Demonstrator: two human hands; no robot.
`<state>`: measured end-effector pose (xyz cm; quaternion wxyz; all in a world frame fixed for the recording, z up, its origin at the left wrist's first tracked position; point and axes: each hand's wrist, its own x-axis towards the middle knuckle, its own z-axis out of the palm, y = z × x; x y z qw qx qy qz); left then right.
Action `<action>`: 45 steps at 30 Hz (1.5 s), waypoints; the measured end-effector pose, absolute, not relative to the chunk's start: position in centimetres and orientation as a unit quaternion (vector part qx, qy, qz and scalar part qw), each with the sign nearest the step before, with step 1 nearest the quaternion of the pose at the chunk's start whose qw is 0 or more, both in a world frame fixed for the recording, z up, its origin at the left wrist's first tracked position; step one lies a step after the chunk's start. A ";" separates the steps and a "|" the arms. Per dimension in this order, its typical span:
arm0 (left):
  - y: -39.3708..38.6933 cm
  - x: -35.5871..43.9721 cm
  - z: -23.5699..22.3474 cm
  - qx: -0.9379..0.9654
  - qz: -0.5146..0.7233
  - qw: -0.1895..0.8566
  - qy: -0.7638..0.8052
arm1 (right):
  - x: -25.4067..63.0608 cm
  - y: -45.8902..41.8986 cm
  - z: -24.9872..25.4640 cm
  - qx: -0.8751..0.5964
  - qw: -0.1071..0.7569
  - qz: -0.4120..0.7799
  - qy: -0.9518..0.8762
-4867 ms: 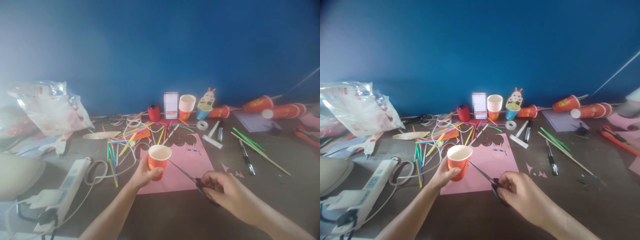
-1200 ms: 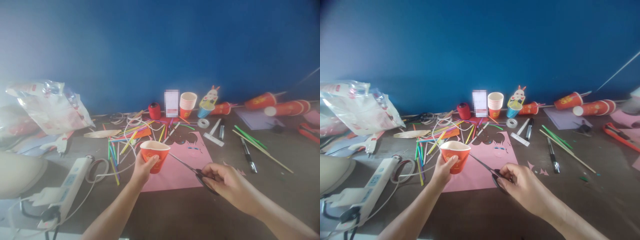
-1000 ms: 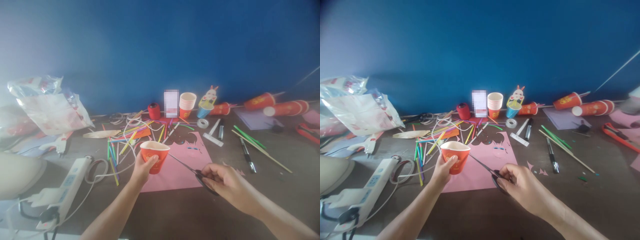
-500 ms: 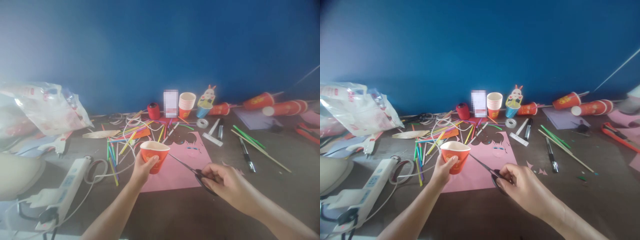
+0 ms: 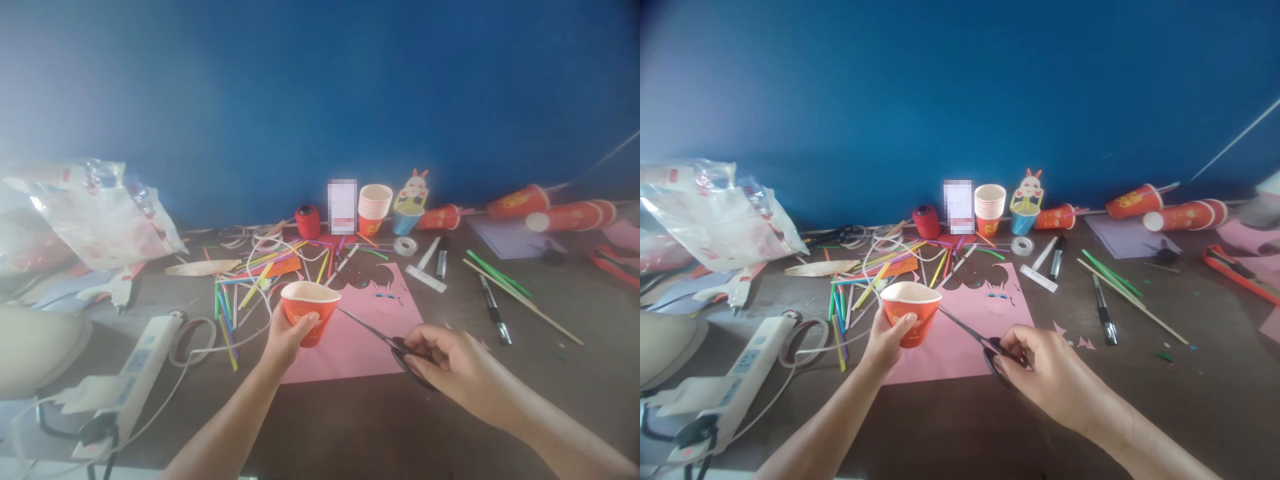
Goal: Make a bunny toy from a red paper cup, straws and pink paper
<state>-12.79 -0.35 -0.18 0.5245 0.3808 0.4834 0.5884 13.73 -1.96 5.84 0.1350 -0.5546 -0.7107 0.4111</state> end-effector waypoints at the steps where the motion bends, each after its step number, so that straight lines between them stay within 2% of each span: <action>1: -0.4 -12.8 -0.1 0.393 0.585 0.515 0.489 | 13.8 -2.0 5.9 -0.555 0.135 0.411 -0.711; 11: -0.6 -12.8 0.3 0.461 0.550 0.446 0.536 | 13.3 -2.5 6.1 -0.570 0.145 0.340 -0.733; 16: -0.6 -12.4 0.7 0.460 0.556 0.430 0.543 | 12.7 -2.6 5.9 -0.563 0.161 0.353 -0.730; 19: -0.5 -12.0 0.6 0.404 0.573 0.463 0.543 | 12.8 -2.4 6.1 -0.563 0.158 0.333 -0.740; 26: 0.0 -11.7 -0.1 0.257 0.549 0.616 0.503 | 13.5 -2.3 6.0 -0.557 0.141 0.229 -0.786; 29: 0.1 -11.6 -0.1 0.238 0.535 0.636 0.502 | 13.4 -2.8 5.6 -0.544 0.171 0.148 -0.808; 32: -0.2 -11.4 0.0 0.265 0.530 0.611 0.525 | 13.0 -3.1 5.5 -0.534 0.181 0.109 -0.819; 35: -0.7 -11.2 0.1 0.359 0.542 0.520 0.553 | 12.9 -2.7 5.5 -0.550 0.168 0.171 -0.800; 39: -1.1 -11.3 0.1 0.481 0.539 0.405 0.561 | 13.3 -1.4 5.2 -0.560 0.142 0.368 -0.729; 45: -1.4 -12.1 -0.4 0.535 0.562 0.369 0.513 | 14.3 -0.5 4.9 -0.498 0.133 0.635 -0.576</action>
